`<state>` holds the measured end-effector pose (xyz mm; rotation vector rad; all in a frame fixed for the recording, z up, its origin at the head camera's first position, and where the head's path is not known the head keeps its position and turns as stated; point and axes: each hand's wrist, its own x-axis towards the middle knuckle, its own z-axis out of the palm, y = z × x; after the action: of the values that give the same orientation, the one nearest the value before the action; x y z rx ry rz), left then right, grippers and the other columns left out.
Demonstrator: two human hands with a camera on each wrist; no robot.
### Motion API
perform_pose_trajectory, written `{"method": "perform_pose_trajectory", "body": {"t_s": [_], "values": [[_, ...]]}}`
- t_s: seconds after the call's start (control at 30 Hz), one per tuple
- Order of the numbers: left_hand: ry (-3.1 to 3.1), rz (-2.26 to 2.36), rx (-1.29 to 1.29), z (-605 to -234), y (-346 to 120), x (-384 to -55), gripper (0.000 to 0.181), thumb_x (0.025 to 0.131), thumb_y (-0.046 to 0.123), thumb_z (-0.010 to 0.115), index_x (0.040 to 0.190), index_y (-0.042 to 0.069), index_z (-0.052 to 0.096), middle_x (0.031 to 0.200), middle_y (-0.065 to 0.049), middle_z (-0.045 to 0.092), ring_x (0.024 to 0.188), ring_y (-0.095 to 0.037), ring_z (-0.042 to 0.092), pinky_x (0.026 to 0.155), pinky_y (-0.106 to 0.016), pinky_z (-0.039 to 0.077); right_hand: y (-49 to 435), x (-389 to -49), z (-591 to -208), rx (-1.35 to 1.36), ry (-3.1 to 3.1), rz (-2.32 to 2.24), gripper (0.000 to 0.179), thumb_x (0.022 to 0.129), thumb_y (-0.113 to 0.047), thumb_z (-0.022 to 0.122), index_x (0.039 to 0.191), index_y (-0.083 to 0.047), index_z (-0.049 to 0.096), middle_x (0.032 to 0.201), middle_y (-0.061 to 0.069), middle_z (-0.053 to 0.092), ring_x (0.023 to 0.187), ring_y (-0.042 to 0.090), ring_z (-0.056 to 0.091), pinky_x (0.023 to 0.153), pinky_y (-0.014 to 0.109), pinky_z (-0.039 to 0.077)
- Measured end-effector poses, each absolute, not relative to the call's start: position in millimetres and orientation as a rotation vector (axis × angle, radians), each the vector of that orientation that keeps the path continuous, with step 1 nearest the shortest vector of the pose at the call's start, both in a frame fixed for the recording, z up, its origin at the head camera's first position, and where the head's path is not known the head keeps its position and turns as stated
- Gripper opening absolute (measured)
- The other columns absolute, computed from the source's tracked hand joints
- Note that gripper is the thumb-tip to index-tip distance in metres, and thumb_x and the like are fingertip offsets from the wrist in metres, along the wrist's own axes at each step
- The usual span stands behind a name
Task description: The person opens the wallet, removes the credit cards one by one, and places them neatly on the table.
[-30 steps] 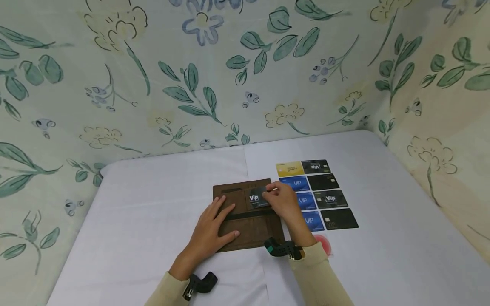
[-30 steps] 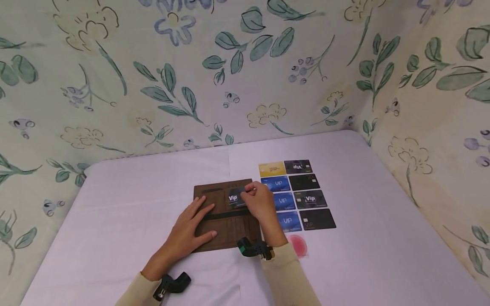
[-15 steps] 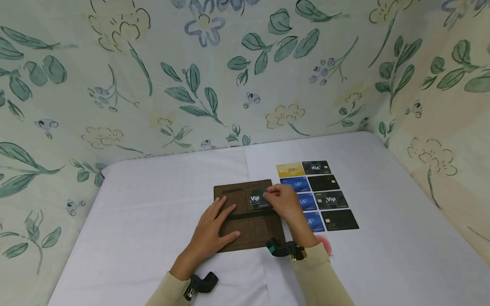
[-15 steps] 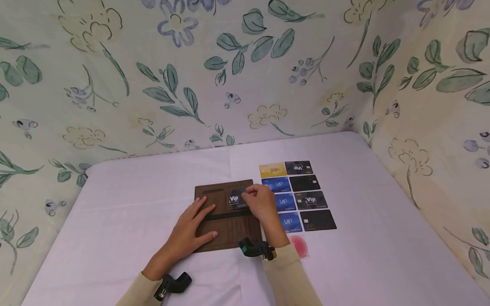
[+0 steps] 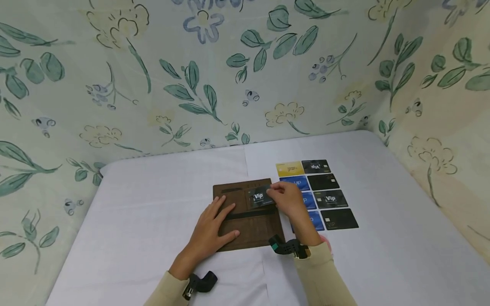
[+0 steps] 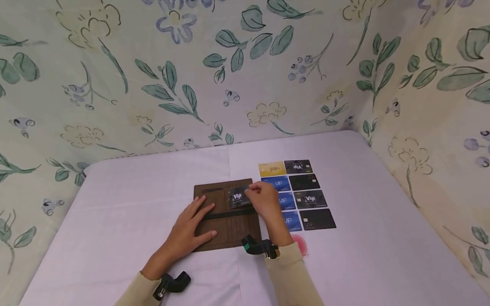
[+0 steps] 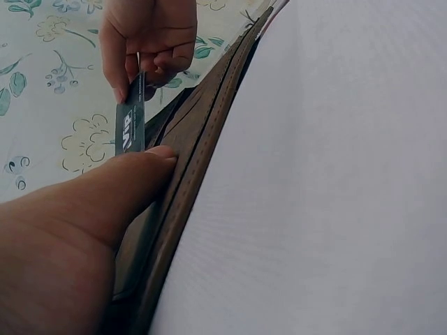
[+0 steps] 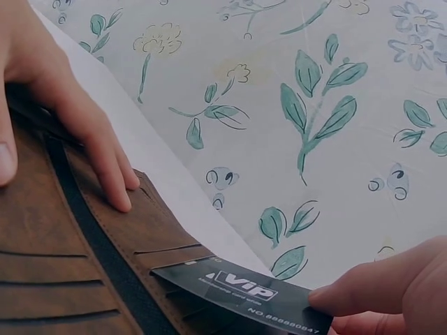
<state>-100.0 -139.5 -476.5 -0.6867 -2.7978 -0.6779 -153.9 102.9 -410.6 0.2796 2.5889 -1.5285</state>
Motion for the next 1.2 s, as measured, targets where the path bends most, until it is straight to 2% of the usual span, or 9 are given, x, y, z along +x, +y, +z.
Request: {"method": "perform_pose_trajectory", "body": {"t_s": [0.4, 0.93, 0.97, 1.1, 1.17, 1.2], "values": [[-2.813, -0.693, -0.686, -477, -135, -98, 0.072, 0.079, 0.06, 0.055, 0.139, 0.025, 0.037, 0.148, -0.008, 0.021, 0.135, -0.03, 0.016, 0.101, -0.055, 0.022, 110, -150, -403, 0.292, 2.61, -1.548, 0.027, 0.086, -0.028, 0.06, 0.105, -0.01, 0.064, 0.095, 0.007, 0.061, 0.072, 0.021, 0.056, 0.061, 0.027, 0.049], [-2.783, -0.731, -0.682, -472, -135, -105, 0.073, 0.077, 0.057, 0.059, 0.137, 0.022, 0.039, 0.147, -0.007, 0.022, 0.136, -0.028, 0.016, 0.103, -0.052, 0.02, 140, -164, -379, 0.214, 2.652, -1.534, 0.029, 0.088, -0.028, 0.058, 0.109, -0.008, 0.06, 0.103, 0.01, 0.061, 0.083, 0.023, 0.057, 0.068, 0.03, 0.051], [-2.792, -0.735, -0.683, -472, -135, -105, 0.073, 0.077, 0.058, 0.059, 0.138, 0.022, 0.039, 0.148, -0.007, 0.021, 0.136, -0.028, 0.015, 0.103, -0.052, 0.02, 147, -171, -395, 0.21, 2.676, -1.527, 0.032, 0.087, -0.035, 0.058, 0.108, -0.012, 0.06, 0.102, 0.007, 0.062, 0.082, 0.021, 0.057, 0.066, 0.029, 0.051], [-2.797, -0.731, -0.681, -471, -137, -104, 0.073, 0.077, 0.058, 0.059, 0.137, 0.022, 0.039, 0.148, -0.007, 0.021, 0.136, -0.028, 0.015, 0.103, -0.052, 0.02, 170, -176, -418, 0.201, 2.658, -1.55, 0.039, 0.082, -0.047, 0.059, 0.106, -0.016, 0.06, 0.101, 0.004, 0.06, 0.079, 0.021, 0.056, 0.056, 0.033, 0.051], [-2.794, -0.735, -0.69, -470, -137, -102, 0.072, 0.077, 0.057, 0.059, 0.137, 0.022, 0.039, 0.148, -0.008, 0.021, 0.135, -0.029, 0.015, 0.103, -0.053, 0.02, 182, -173, -425, 0.172, 2.651, -1.552, 0.045, 0.081, -0.052, 0.058, 0.107, -0.015, 0.059, 0.101, 0.005, 0.059, 0.079, 0.022, 0.055, 0.055, 0.035, 0.051], [-2.789, -0.733, -0.691, -470, -138, -101, 0.072, 0.077, 0.057, 0.059, 0.137, 0.022, 0.04, 0.147, -0.008, 0.022, 0.135, -0.029, 0.016, 0.103, -0.053, 0.021, 184, -165, -414, 0.178, 2.627, -1.541, 0.044, 0.082, -0.049, 0.059, 0.108, -0.014, 0.059, 0.102, 0.007, 0.059, 0.08, 0.023, 0.055, 0.056, 0.039, 0.05]]}}
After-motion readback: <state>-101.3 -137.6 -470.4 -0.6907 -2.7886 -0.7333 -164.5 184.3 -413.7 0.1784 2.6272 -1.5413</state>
